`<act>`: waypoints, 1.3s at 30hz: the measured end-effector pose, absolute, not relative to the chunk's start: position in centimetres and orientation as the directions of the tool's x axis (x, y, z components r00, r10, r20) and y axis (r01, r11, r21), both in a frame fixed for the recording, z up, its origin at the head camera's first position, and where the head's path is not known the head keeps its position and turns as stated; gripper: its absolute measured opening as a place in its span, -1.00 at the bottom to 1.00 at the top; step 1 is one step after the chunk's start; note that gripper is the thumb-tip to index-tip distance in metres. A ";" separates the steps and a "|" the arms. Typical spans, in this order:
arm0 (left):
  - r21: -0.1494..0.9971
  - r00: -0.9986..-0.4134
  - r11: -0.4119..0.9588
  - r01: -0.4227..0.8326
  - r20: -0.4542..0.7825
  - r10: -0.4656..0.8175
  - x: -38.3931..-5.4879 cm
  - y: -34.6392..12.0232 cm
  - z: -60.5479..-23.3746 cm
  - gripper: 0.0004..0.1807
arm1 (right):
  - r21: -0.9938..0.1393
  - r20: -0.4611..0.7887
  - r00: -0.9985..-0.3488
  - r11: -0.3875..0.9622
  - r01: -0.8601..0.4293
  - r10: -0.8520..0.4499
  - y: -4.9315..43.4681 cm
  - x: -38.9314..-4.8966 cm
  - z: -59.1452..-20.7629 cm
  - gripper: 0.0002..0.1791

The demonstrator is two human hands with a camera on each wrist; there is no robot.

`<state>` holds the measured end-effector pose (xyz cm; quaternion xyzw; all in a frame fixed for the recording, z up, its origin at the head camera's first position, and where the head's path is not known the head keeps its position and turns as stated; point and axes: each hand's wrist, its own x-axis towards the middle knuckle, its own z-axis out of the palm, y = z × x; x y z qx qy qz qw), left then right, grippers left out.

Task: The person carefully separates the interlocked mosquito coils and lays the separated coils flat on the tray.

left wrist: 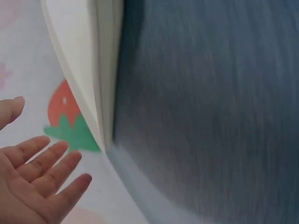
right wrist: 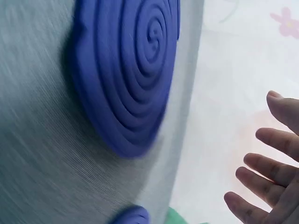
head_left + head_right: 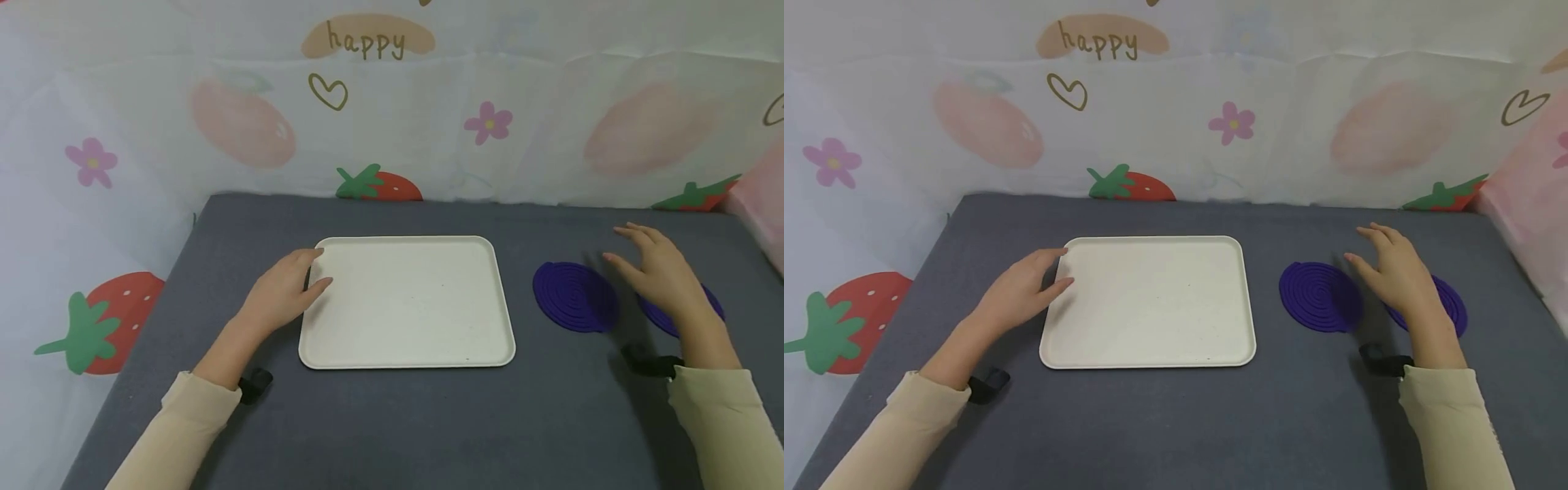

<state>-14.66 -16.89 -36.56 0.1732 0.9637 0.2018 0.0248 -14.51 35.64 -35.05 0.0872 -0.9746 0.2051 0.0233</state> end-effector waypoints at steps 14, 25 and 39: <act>0.908 -0.925 0.410 0.088 -0.078 0.372 -11.7 -8.4 -38.4 -0.59 | -0.627 -0.050 -0.998 0.779 -0.003 -0.044 35.4 -12.4 -38.7 -0.39; 0.970 -0.825 -0.031 -0.240 -0.187 0.533 -8.8 1.4 -39.2 -0.67 | -0.730 -0.050 -0.997 0.679 0.074 0.055 36.1 -11.7 -39.9 -0.39; 0.864 -0.909 -0.309 -0.397 -0.324 0.261 -7.0 13.5 -39.8 -0.47 | -0.970 -0.061 -0.997 0.231 0.072 0.051 36.7 -11.8 -40.2 -0.79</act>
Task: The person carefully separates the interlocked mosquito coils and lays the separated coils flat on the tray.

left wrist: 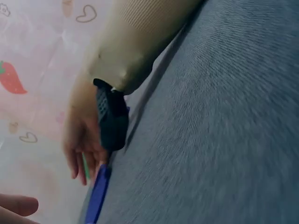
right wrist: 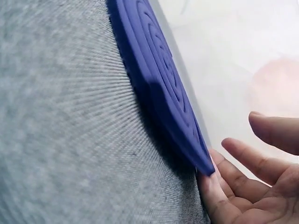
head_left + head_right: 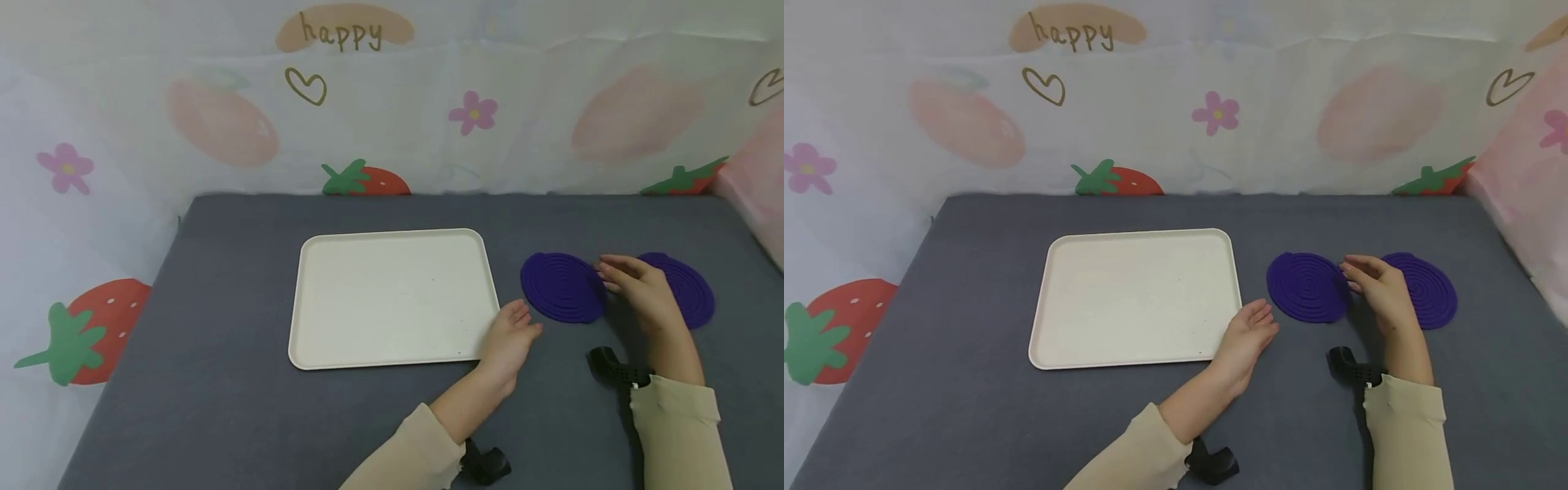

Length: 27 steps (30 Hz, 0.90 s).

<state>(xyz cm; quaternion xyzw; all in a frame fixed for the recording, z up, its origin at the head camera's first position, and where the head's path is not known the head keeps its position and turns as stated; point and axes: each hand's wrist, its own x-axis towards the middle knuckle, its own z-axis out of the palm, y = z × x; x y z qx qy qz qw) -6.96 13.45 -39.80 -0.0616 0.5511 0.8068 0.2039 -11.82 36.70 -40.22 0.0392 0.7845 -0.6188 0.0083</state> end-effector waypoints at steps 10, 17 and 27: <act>0.881 -0.931 -0.312 -0.356 -0.304 0.203 -6.5 15.0 -40.8 -0.42 | -0.894 -0.195 -0.974 0.386 0.226 0.117 36.7 -11.8 -40.3 -0.87; 0.897 -0.942 -0.300 -0.326 -0.282 0.183 -6.3 15.1 -41.1 -0.45 | -0.959 -0.223 -0.974 0.175 0.224 0.026 37.0 -11.5 -40.3 -0.87; 0.872 -0.954 -0.404 -0.277 -0.200 0.223 -6.5 14.5 -41.2 -0.47 | -0.952 -0.115 -0.992 -0.278 0.127 -0.060 36.7 -11.4 -39.5 -0.74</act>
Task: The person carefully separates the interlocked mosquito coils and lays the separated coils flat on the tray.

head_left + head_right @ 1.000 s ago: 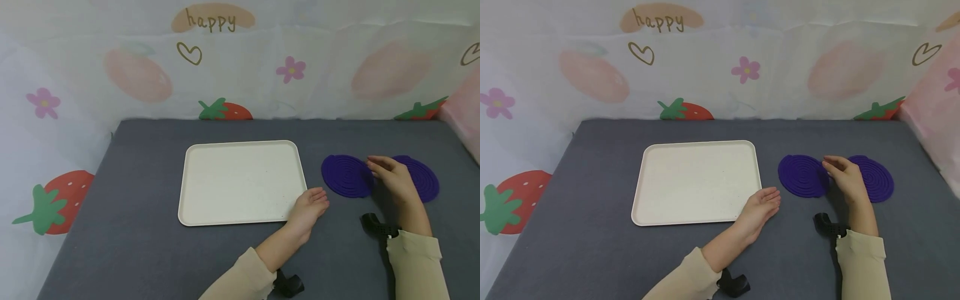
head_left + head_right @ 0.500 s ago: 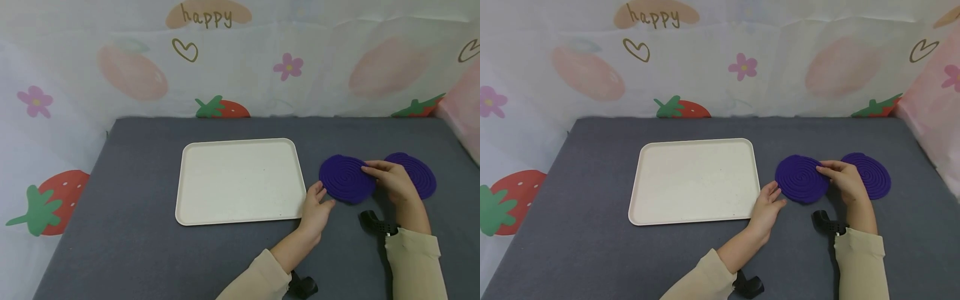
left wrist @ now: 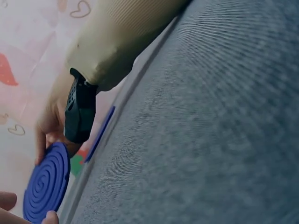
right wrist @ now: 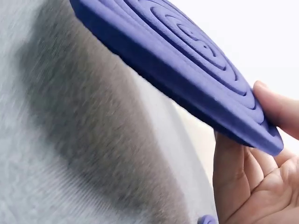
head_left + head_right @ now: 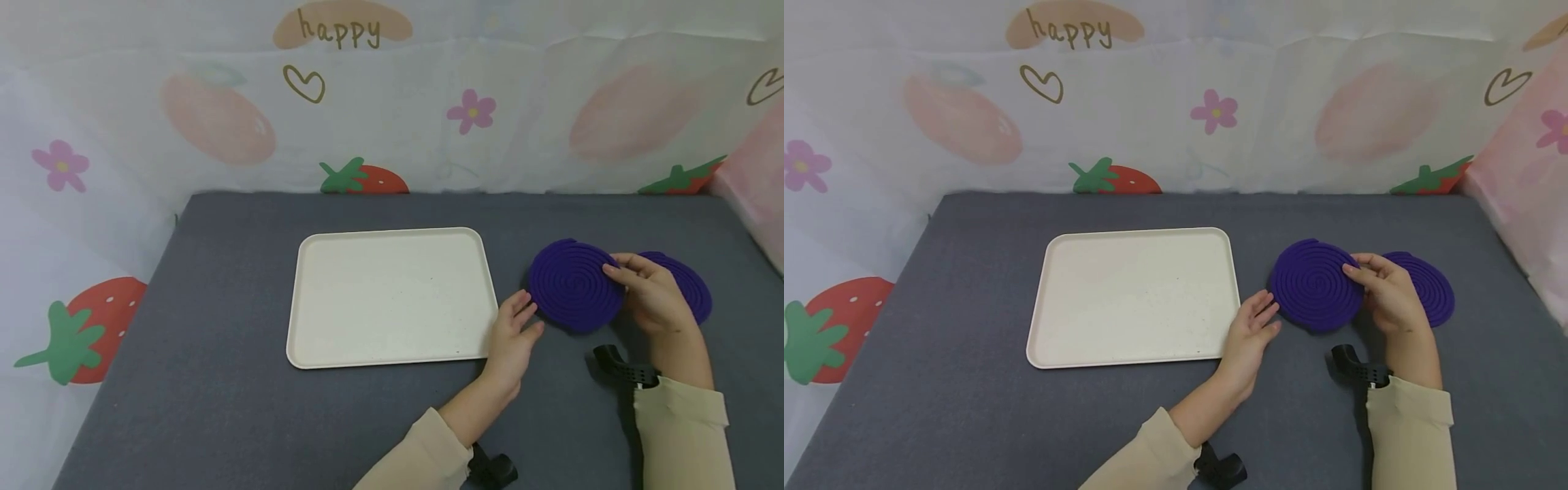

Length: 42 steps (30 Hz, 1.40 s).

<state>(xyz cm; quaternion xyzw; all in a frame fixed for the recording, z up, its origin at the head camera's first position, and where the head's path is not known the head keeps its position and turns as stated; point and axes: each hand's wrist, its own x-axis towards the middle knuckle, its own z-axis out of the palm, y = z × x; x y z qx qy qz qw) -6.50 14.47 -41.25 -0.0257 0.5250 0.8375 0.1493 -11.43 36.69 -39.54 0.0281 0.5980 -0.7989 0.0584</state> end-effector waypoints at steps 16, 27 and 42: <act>0.876 -0.979 -0.441 -0.195 -0.144 0.147 -7.4 14.0 -41.7 -0.48 | -0.899 0.007 -0.996 -0.437 0.032 -0.088 35.3 -11.2 -37.9 -0.69; 0.889 -0.989 -0.436 -0.139 -0.107 0.098 -7.5 13.5 -41.3 -0.60 | -0.888 0.072 -0.988 -0.459 0.000 -0.140 33.2 -11.0 -36.6 -0.66; 0.817 -0.987 -0.554 -0.162 -0.120 0.111 -8.3 12.1 -40.3 -0.71 | -0.897 0.114 -0.976 -0.441 -0.021 -0.185 28.8 -11.0 -36.4 -0.70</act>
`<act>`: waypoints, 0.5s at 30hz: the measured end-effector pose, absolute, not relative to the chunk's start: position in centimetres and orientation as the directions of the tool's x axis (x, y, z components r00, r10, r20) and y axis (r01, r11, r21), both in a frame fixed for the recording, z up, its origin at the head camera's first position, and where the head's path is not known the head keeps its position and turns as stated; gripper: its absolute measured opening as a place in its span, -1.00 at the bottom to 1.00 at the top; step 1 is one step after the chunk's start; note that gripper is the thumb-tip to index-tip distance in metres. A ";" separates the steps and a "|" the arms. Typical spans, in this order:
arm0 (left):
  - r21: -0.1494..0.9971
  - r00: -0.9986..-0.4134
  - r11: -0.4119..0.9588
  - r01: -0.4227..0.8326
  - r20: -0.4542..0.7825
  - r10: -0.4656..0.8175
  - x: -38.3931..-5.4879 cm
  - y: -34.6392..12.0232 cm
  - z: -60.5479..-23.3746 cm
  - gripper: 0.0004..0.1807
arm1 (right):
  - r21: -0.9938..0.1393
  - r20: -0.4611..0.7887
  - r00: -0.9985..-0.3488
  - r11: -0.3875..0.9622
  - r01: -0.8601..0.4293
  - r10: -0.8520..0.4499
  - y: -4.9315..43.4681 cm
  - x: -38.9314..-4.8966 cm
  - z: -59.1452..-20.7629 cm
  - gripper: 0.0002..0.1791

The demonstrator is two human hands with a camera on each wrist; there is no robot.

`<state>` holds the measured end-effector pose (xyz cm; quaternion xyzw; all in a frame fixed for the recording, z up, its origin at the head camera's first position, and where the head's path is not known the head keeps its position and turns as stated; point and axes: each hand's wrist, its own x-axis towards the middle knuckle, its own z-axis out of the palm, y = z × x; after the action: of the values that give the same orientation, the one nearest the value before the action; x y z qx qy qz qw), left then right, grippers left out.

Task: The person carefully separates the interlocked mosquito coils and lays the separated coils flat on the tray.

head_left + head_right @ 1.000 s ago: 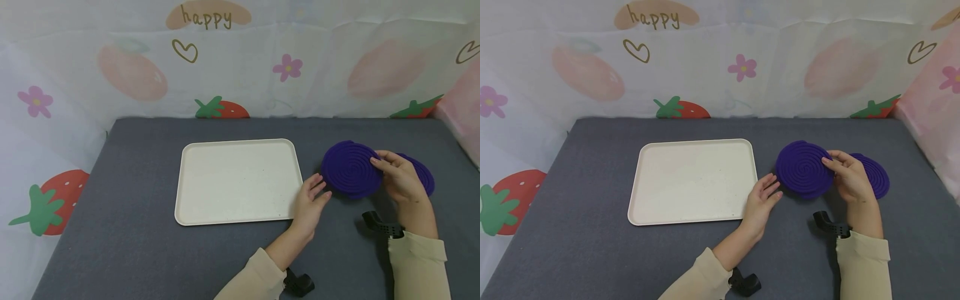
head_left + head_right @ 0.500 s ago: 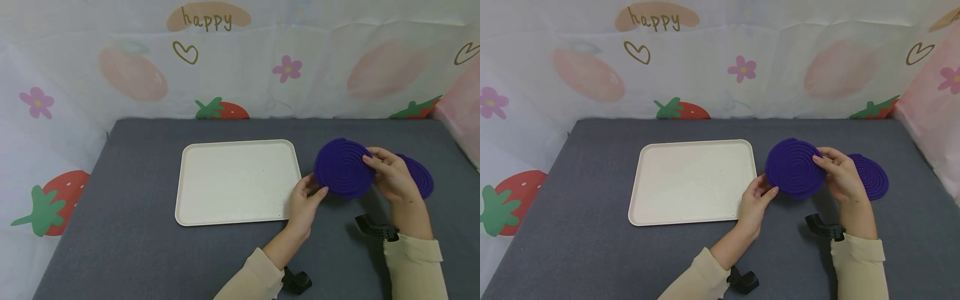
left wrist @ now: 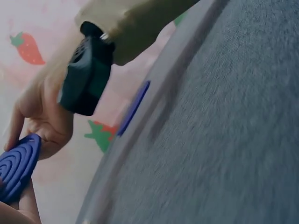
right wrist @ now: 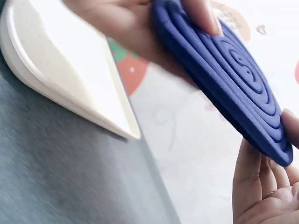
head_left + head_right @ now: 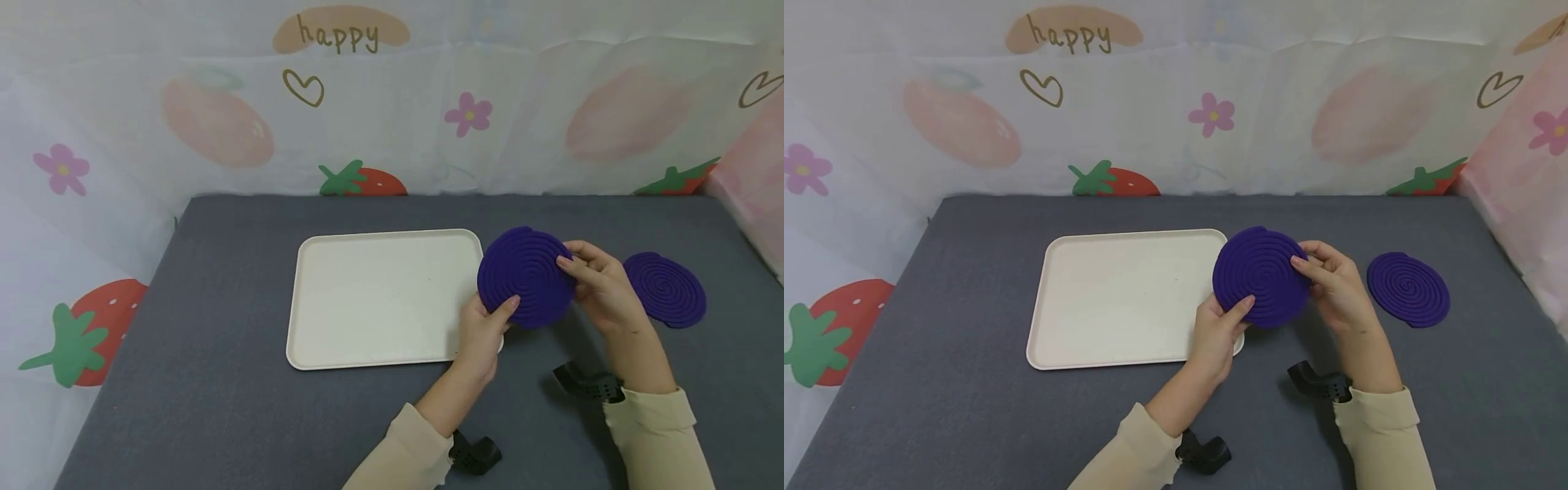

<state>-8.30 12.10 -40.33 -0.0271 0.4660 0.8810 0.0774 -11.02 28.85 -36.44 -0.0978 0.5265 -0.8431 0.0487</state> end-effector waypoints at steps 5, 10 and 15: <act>0.823 -0.985 -0.542 -0.168 -0.117 0.129 -8.9 10.0 -40.2 -0.72 | -0.900 0.082 -0.976 -0.436 0.014 -0.200 27.2 -11.1 -37.0 -0.72; 0.843 -0.976 -0.502 -0.195 -0.116 0.185 -9.6 7.0 -39.9 -0.70 | -0.929 0.071 -0.974 -0.369 0.014 -0.216 25.1 -11.1 -37.5 -0.73; 0.881 -0.977 -0.438 -0.178 -0.105 0.186 -10.2 3.7 -39.8 -0.66 | -0.968 0.022 -0.966 -0.249 0.044 -0.256 22.4 -11.6 -37.7 -0.72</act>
<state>-10.19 3.74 -39.83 0.0037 0.5193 0.8478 0.1074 -11.62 22.35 -37.68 -0.0874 0.6055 -0.7852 0.0955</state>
